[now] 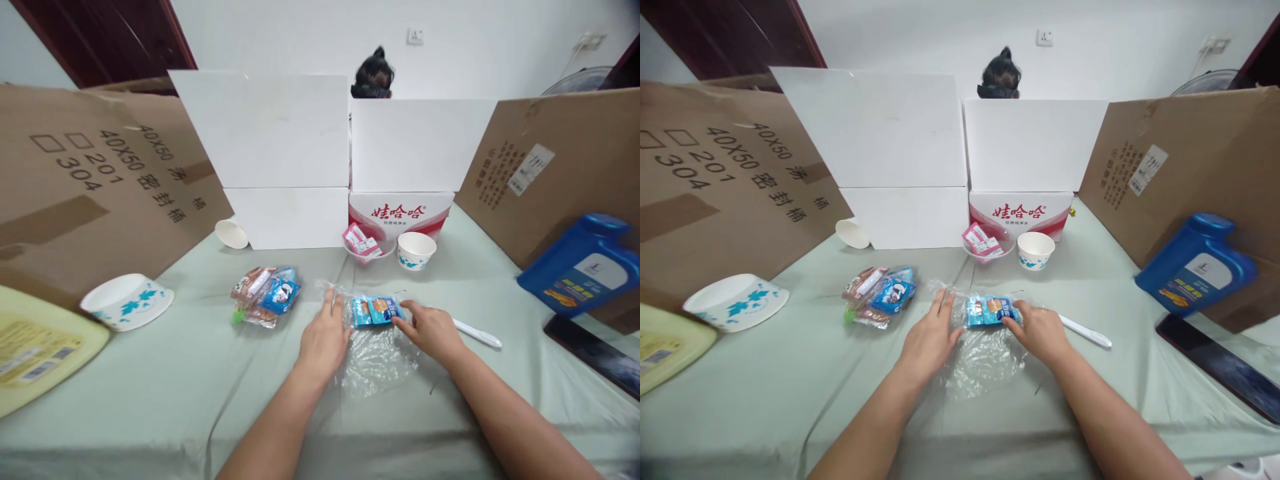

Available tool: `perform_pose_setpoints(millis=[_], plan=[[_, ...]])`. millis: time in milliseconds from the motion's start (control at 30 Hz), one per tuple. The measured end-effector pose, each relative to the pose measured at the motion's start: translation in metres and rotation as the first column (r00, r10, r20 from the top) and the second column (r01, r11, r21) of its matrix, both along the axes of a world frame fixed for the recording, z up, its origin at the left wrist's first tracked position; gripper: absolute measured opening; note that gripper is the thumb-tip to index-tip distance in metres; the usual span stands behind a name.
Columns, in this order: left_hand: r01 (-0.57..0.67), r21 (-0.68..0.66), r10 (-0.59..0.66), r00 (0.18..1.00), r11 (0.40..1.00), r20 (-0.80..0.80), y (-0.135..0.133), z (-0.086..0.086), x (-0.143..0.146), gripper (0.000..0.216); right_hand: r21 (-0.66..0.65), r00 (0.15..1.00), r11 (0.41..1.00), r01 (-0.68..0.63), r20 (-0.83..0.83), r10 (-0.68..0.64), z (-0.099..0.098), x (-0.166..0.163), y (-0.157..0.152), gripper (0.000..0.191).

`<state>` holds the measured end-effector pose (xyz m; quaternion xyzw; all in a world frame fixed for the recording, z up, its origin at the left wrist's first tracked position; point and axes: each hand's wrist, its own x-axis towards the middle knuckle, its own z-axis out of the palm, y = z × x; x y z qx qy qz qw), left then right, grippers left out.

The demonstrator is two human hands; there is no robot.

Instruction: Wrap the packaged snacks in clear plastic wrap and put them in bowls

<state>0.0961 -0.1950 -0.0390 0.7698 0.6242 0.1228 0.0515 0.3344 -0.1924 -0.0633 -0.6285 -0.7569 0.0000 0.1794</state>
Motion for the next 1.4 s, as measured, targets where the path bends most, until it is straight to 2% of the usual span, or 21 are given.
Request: perform_pose_setpoints(millis=[33, 100, 200, 267, 333, 467, 600, 700, 833, 900, 967, 1067, 1133, 1200, 1267, 1333, 1400], plan=[[-0.008, 0.026, 0.008, 1.0, 1.0, 0.014, 0.001, -0.001, 0.0, 0.066, 0.059, 0.999, 0.998, 0.037, -0.041, -0.035, -0.001, 0.0, 0.0, 0.042], [0.0, 0.08, -0.005, 0.998, 0.997, 0.056, 0.001, -0.002, 0.001, 0.069, 0.181, 0.992, 0.983, 0.017, -0.13, 0.007, -0.002, -0.002, -0.002, 0.045], [0.079, 0.124, -0.093, 0.989, 0.989, 0.111, 0.0, -0.001, 0.003, 0.063, 0.304, 0.951, 0.934, -0.188, -0.183, 0.251, 0.001, -0.01, -0.007, 0.035], [0.138, 0.114, -0.152, 0.981, 0.984, 0.121, 0.002, -0.002, 0.004, 0.063, 0.308, 0.899, 0.885, -0.349, -0.154, 0.409, 0.001, -0.016, -0.007, 0.032], [0.176, 0.071, -0.183, 0.976, 0.982, 0.117, 0.003, -0.006, 0.003, 0.067, 0.264, 0.871, 0.862, -0.433, -0.123, 0.476, -0.003, -0.021, -0.005, 0.038], [0.232, -0.047, -0.225, 0.968, 0.972, 0.114, 0.007, -0.013, 0.002, 0.072, 0.161, 0.898, 0.898, -0.41, -0.104, 0.429, -0.016, -0.027, 0.003, 0.054], [0.29, -0.03, -0.282, 0.946, 0.957, 0.158, 0.009, -0.014, 0.002, 0.071, 0.125, 0.922, 0.923, -0.363, -0.093, 0.375, -0.022, -0.028, 0.008, 0.057], [0.336, 0.0, -0.324, 0.91, 0.942, 0.257, 0.01, -0.015, 0.001, 0.076, 0.119, 0.935, 0.933, -0.34, -0.066, 0.35, -0.02, -0.03, 0.012, 0.058], [0.423, 0.029, -0.39, 0.803, 0.906, 0.45, 0.011, -0.017, 0.002, 0.082, 0.098, 0.952, 0.949, -0.301, -0.028, 0.305, -0.013, -0.037, 0.02, 0.064], [0.468, 0.036, -0.416, 0.746, 0.883, 0.52, 0.011, -0.016, 0.003, 0.083, 0.09, 0.959, 0.956, -0.281, -0.002, 0.282, -0.008, -0.042, 0.023, 0.06], [0.485, 0.006, -0.411, 0.733, 0.875, 0.542, 0.01, -0.016, 0.004, 0.085, 0.074, 0.962, 0.959, -0.274, 0.022, 0.273, -0.004, -0.043, 0.026, 0.053], [0.442, -0.089, -0.356, 0.811, 0.892, 0.465, 0.008, -0.014, 0.003, 0.091, 0.043, 0.965, 0.964, -0.262, 0.007, 0.262, 0.005, -0.037, 0.034, 0.043], [0.433, -0.132, -0.36, 0.855, 0.892, 0.374, 0.008, -0.014, 0.001, 0.088, 0.042, 0.969, 0.972, -0.232, -0.077, 0.235, 0.015, -0.027, 0.044, 0.038], [0.467, -0.14, -0.411, 0.859, 0.873, 0.304, 0.008, -0.014, 0.0, 0.073, 0.1, 0.952, 0.971, -0.216, -0.197, 0.232, 0.03, -0.016, 0.06, 0.033], [0.501, -0.134, -0.456, 0.849, 0.855, 0.267, 0.008, -0.014, -0.001, 0.058, 0.216, 0.916, 0.95, -0.224, -0.286, 0.281, 0.051, -0.009, 0.082, 0.029], [0.518, -0.13, -0.477, 0.842, 0.845, 0.253, 0.009, -0.014, -0.002, 0.052, 0.304, 0.894, 0.929, -0.211, -0.325, 0.309, 0.072, -0.007, 0.107, 0.03], [0.525, -0.125, -0.485, 0.838, 0.842, 0.25, 0.01, -0.014, -0.002, 0.051, 0.301, 0.905, 0.939, -0.168, -0.33, 0.268, 0.089, -0.01, 0.132, 0.034]])
